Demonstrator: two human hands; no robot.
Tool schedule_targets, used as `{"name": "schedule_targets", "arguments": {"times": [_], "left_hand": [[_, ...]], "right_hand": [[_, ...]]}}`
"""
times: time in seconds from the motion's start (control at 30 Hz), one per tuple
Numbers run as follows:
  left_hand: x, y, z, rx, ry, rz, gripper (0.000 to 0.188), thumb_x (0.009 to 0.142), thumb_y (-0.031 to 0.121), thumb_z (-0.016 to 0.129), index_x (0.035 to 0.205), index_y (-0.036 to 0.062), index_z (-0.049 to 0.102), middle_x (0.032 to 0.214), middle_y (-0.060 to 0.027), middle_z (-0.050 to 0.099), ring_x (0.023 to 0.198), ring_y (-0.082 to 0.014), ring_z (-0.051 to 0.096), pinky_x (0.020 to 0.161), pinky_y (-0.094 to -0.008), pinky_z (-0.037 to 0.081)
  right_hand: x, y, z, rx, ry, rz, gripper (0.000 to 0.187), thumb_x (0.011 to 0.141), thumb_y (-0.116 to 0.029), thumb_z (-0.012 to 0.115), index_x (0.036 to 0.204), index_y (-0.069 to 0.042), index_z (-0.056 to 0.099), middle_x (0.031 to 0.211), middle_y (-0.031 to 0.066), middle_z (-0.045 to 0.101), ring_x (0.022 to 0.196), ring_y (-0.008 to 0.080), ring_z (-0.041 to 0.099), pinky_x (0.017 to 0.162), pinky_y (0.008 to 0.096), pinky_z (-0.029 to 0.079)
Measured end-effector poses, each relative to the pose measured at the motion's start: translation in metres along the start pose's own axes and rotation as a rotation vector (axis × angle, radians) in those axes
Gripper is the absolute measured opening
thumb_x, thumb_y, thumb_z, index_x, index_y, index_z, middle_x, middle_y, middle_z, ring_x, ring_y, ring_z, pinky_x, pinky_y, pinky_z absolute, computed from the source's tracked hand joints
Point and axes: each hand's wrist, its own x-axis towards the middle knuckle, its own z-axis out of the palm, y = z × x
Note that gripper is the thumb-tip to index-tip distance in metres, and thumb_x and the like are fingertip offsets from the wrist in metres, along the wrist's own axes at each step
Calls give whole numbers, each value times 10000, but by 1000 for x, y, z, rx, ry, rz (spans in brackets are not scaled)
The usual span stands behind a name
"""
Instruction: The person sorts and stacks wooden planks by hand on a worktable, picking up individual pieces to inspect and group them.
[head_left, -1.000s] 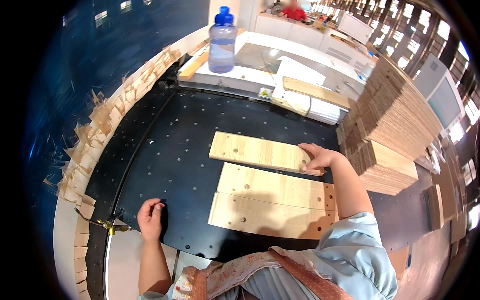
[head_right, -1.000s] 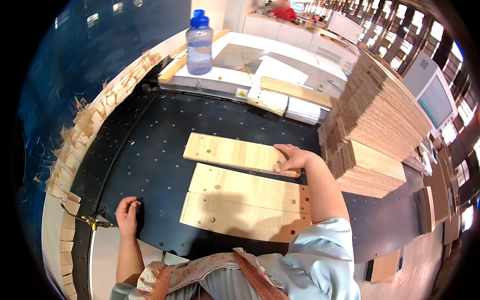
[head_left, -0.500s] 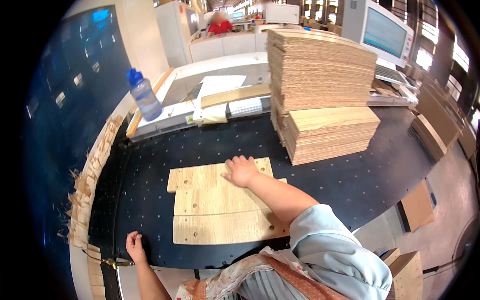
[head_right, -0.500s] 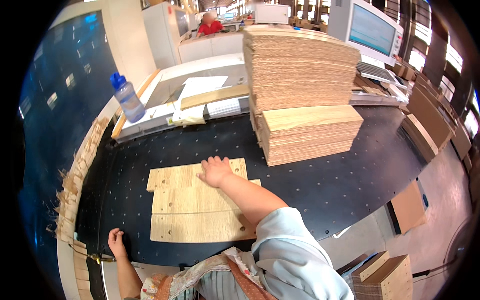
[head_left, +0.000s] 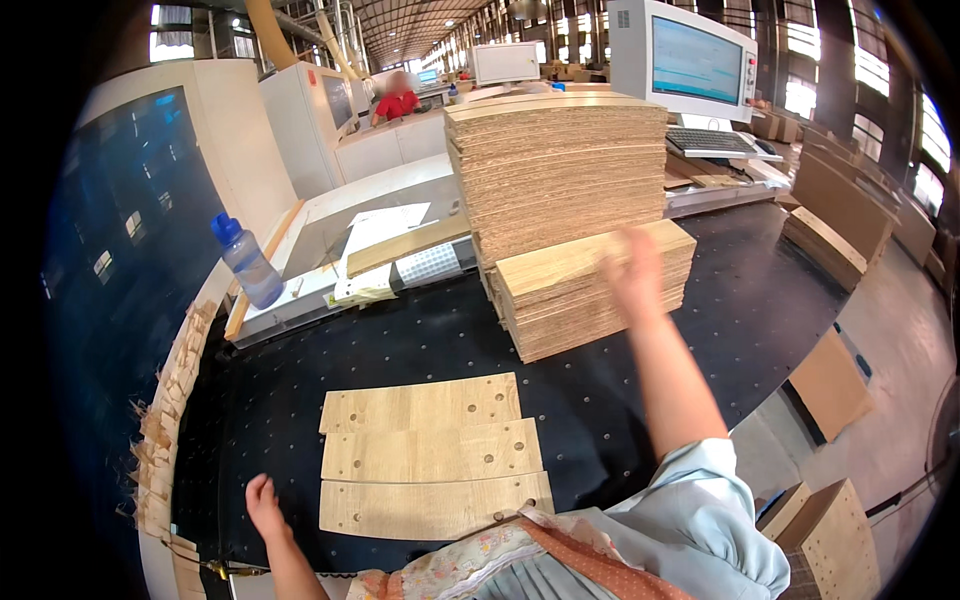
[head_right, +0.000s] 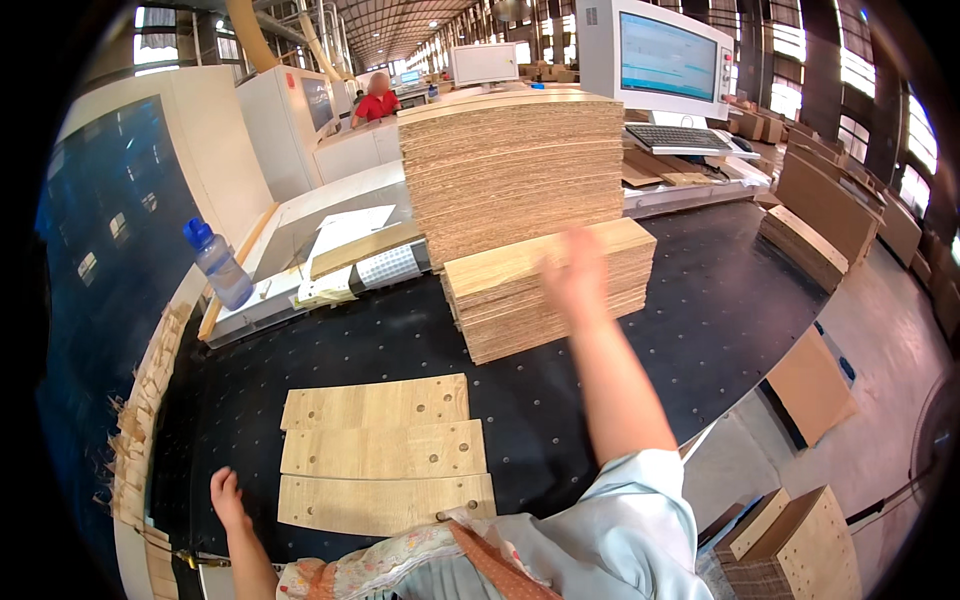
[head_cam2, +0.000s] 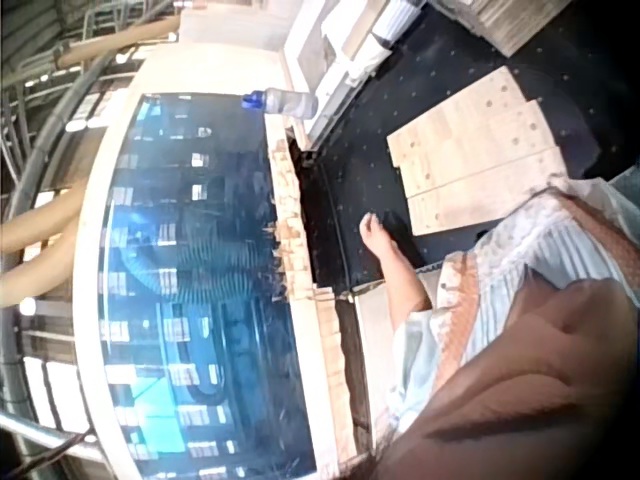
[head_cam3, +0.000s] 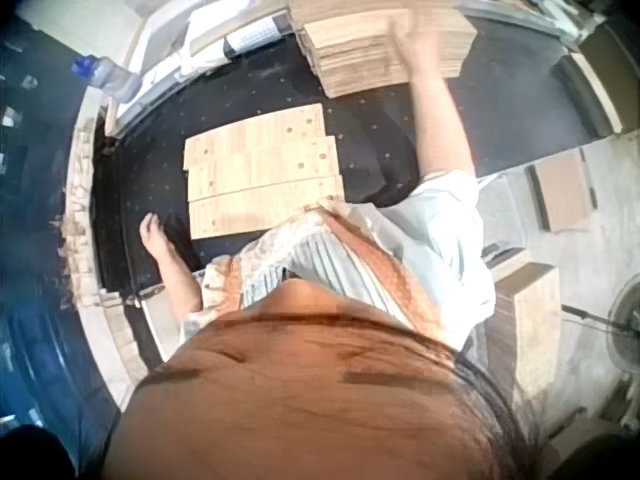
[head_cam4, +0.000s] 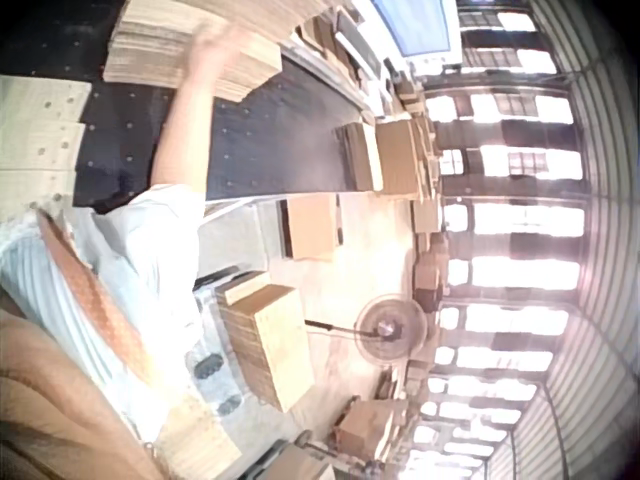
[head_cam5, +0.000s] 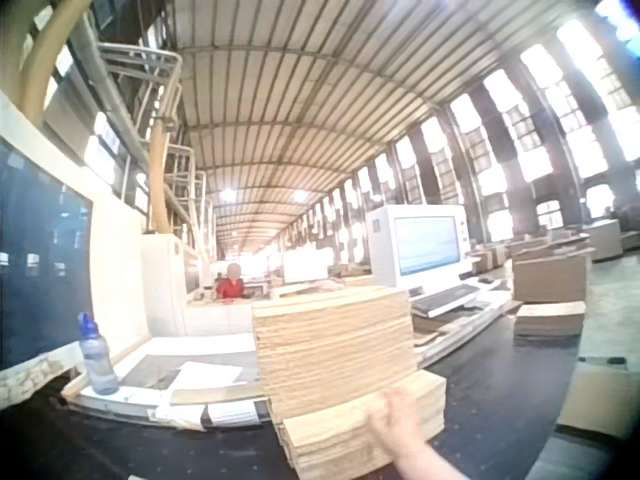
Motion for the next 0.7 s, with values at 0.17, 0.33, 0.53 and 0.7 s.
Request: {"name": "schedule_targets", "arguments": {"times": [0.17, 0.33, 0.53, 0.7], "left_hand": [[-38, 71, 131, -112, -559, 223, 268, 829, 13, 562, 1095, 36, 578, 1052, -52, 595, 1022, -152, 543, 915, -275, 413], [-77, 121, 228, -69, -946, 284, 408, 800, -15, 603, 1192, 59, 520, 1173, -68, 555, 1121, -169, 498, 932, -295, 404], [-93, 163, 301, 11, -910, 438, 561, 782, 35, 638, 1298, 71, 420, 1285, -133, 457, 1217, -238, 418, 1012, -353, 344], [-107, 221, 346, 706, -580, 1361, 721, 698, 237, 751, 1318, 77, 418, 1334, -209, 406, 1286, -340, 345, 1073, -450, 275]], "right_hand": [[57, 128, -36, -248, -2, 580, 607, 758, -304, 676, 1237, 20, 490, 1233, 238, 517, 1154, 366, 487, 973, 432, 395], [43, 146, -23, -231, -172, 644, 623, 722, -343, 688, 1242, -43, 522, 1211, 200, 543, 1149, 329, 505, 954, 418, 421], [21, 112, -20, -235, -61, 464, 587, 716, -303, 710, 1211, -54, 516, 1140, 166, 554, 1039, 332, 529, 914, 407, 436], [11, 104, -16, 75, 77, 620, 604, 700, -163, 727, 1233, -28, 478, 1114, 174, 536, 1027, 289, 543, 886, 373, 452]]}}
